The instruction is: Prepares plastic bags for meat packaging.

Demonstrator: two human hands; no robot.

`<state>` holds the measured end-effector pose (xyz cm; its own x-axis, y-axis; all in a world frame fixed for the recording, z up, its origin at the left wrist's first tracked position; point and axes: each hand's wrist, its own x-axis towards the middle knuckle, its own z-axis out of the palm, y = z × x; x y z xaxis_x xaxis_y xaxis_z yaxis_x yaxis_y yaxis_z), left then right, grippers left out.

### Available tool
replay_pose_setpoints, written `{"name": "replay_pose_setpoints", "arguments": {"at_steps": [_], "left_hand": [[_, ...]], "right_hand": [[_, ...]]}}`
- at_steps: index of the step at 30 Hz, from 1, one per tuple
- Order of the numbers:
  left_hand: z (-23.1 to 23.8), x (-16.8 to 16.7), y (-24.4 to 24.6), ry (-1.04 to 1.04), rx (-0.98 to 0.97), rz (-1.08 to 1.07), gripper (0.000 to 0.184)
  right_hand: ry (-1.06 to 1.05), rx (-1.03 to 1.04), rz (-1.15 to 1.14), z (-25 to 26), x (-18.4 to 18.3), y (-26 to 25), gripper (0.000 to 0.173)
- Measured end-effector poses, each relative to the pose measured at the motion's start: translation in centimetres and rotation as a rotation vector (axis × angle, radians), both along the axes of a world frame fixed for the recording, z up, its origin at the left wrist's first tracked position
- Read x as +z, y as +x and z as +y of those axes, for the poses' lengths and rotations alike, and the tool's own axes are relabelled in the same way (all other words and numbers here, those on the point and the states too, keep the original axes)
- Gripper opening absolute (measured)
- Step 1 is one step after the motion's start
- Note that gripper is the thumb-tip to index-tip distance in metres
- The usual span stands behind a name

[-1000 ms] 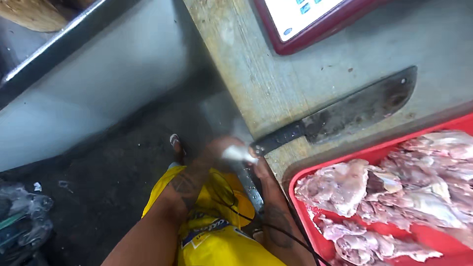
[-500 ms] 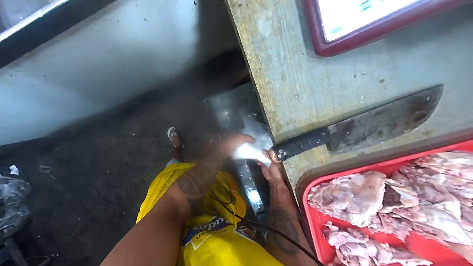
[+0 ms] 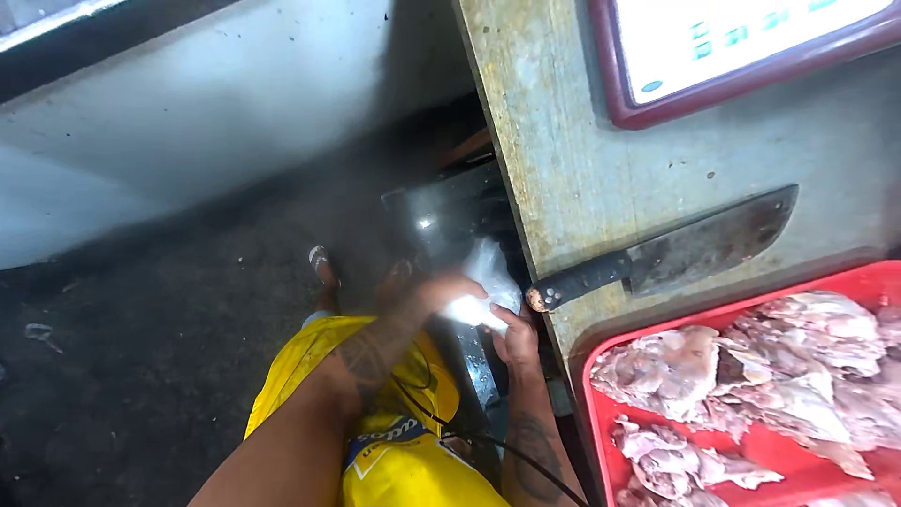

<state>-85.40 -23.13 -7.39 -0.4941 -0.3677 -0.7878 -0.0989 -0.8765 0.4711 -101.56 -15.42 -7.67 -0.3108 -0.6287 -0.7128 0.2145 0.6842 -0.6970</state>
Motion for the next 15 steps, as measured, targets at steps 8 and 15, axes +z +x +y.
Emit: {"name": "replay_pose_setpoints", "arguments": {"at_steps": [8, 15], "left_hand": [[-1.0, -0.1, -1.4, -0.233, -0.195, -0.048, 0.064], [0.8, 0.6, -0.9, -0.576, -0.390, -0.026, 0.065]], "right_hand": [[-0.107, 0.049, 0.068, -0.4, 0.0, -0.5, 0.045], [-0.266, 0.049, 0.005, 3.2, 0.1, -1.7, 0.054]]}}
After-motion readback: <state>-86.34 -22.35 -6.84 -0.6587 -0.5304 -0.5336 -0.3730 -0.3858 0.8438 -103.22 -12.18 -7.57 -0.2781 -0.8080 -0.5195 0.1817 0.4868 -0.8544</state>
